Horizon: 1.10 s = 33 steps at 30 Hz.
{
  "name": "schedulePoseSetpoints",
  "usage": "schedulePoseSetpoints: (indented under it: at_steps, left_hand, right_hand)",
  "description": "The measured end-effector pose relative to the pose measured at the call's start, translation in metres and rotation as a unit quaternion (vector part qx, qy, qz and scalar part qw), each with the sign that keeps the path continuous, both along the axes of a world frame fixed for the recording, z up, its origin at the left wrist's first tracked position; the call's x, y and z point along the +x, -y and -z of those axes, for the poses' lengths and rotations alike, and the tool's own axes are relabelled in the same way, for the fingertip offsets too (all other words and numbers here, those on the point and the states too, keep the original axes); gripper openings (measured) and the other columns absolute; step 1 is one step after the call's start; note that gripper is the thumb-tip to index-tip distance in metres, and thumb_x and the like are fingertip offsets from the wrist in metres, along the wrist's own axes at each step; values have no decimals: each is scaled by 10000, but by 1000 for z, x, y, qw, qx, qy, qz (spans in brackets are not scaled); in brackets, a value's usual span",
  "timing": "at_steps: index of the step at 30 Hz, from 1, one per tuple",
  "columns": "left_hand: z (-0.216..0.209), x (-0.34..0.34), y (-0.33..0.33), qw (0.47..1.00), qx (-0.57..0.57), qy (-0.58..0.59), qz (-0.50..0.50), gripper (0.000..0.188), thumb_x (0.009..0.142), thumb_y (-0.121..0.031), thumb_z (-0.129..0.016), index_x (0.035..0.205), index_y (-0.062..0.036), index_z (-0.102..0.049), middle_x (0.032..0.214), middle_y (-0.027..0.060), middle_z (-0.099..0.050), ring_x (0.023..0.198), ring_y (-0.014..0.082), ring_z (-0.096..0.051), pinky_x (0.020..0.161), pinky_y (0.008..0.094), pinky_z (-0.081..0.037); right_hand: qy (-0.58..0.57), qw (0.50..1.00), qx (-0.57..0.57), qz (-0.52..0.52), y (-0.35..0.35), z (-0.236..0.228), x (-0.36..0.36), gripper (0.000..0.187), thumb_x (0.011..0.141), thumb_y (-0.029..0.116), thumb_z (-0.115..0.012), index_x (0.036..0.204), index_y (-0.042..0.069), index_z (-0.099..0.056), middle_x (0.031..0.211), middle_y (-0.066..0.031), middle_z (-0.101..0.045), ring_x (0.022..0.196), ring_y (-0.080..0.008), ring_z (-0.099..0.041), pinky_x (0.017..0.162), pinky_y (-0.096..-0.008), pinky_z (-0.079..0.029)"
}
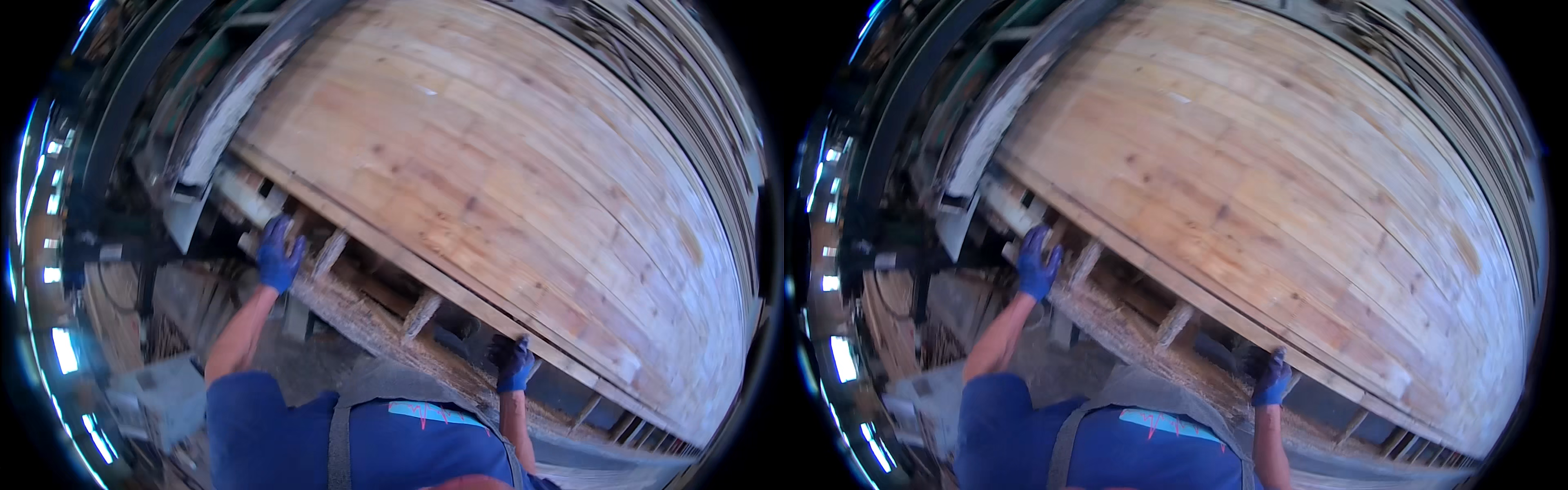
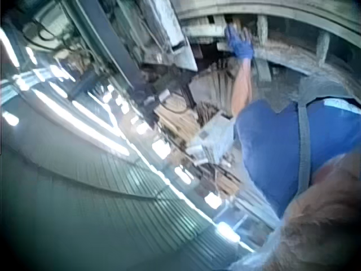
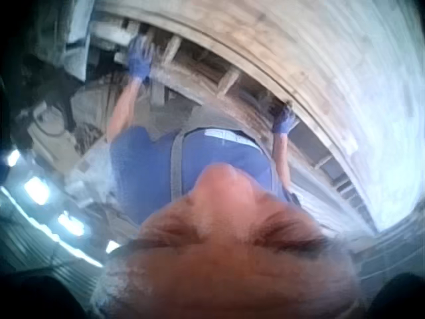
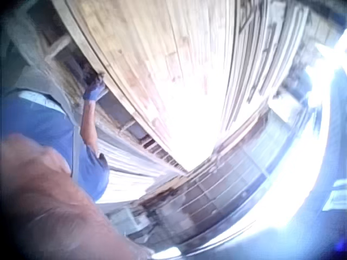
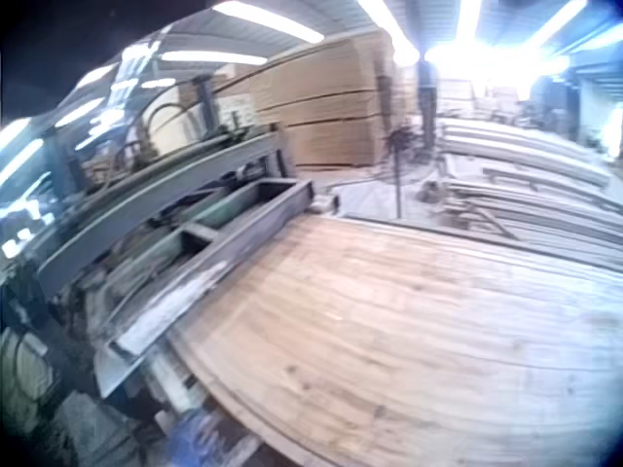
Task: The person assembles a large wooden panel by placing thin planks onto a metal frame. They use a metal hook to adjust the planks and a brush to apply a white substance to the wood. The person also uses a small rectangular tool to smooth the surface of the planks.
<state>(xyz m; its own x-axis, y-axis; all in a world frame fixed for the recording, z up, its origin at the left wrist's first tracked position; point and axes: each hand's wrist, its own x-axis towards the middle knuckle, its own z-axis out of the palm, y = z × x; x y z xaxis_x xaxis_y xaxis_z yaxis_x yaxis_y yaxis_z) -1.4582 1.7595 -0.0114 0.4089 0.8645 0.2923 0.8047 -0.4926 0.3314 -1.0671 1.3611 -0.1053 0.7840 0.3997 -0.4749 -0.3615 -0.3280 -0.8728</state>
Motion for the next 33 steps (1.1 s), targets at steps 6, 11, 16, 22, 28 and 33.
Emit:
schedulePoseSetpoints:
  at_steps: [6,11,16,22,28,33]
  left_hand:
    - [15,-29,7,999,37,-13,-6,518,834,-228,-744,1264,2,-569,1276,217,-575,1174,386,-549,1020,458,-445]
    - [14,-25,5,999,46,-5,-4,499,843,-248,-732,1250,-1,-582,1256,223,-589,1169,388,-556,1023,451,-444]
    - [13,-22,2,999,37,0,-9,493,839,-247,-734,1241,0,-590,1250,212,-599,1168,377,-562,1024,450,-442]
    - [11,-26,12,998,1,59,5,452,868,-201,-713,1233,31,-581,1258,237,-585,1180,405,-549,1048,462,-420]
    - [20,-26,9,998,36,30,28,442,870,-147,-692,1248,40,-559,1266,238,-567,1191,402,-535,1056,458,-406]
    - [28,-35,5,999,36,18,27,427,881,-150,-677,1237,50,-553,1267,248,-562,1199,406,-530,1062,459,-405]
  right_hand:
    - [-157,987,-21,-18,-14,-28,11,625,982,569,-495,1085,-30,-639,881,-183,-731,629,-250,-683,549,-362,-566]
    - [-106,994,-22,-20,-22,-44,5,643,970,593,-500,1082,-23,-650,882,-174,-732,634,-246,-682,548,-360,-563]
    - [-121,992,-21,-34,-16,-26,3,620,986,568,-489,1047,-21,-673,829,-151,-729,602,-235,-673,539,-357,-570]
    - [-118,993,26,19,-23,-26,5,539,977,519,-550,998,-4,-676,824,-145,-728,618,-248,-699,560,-381,-593]
    - [-123,989,48,60,-25,-20,3,509,966,482,-598,1016,-18,-678,852,-102,-703,658,-178,-667,587,-336,-559]
    - [-65,994,84,41,-26,-12,4,548,963,484,-608,1074,-49,-674,922,-80,-688,801,-145,-634,717,-321,-540]
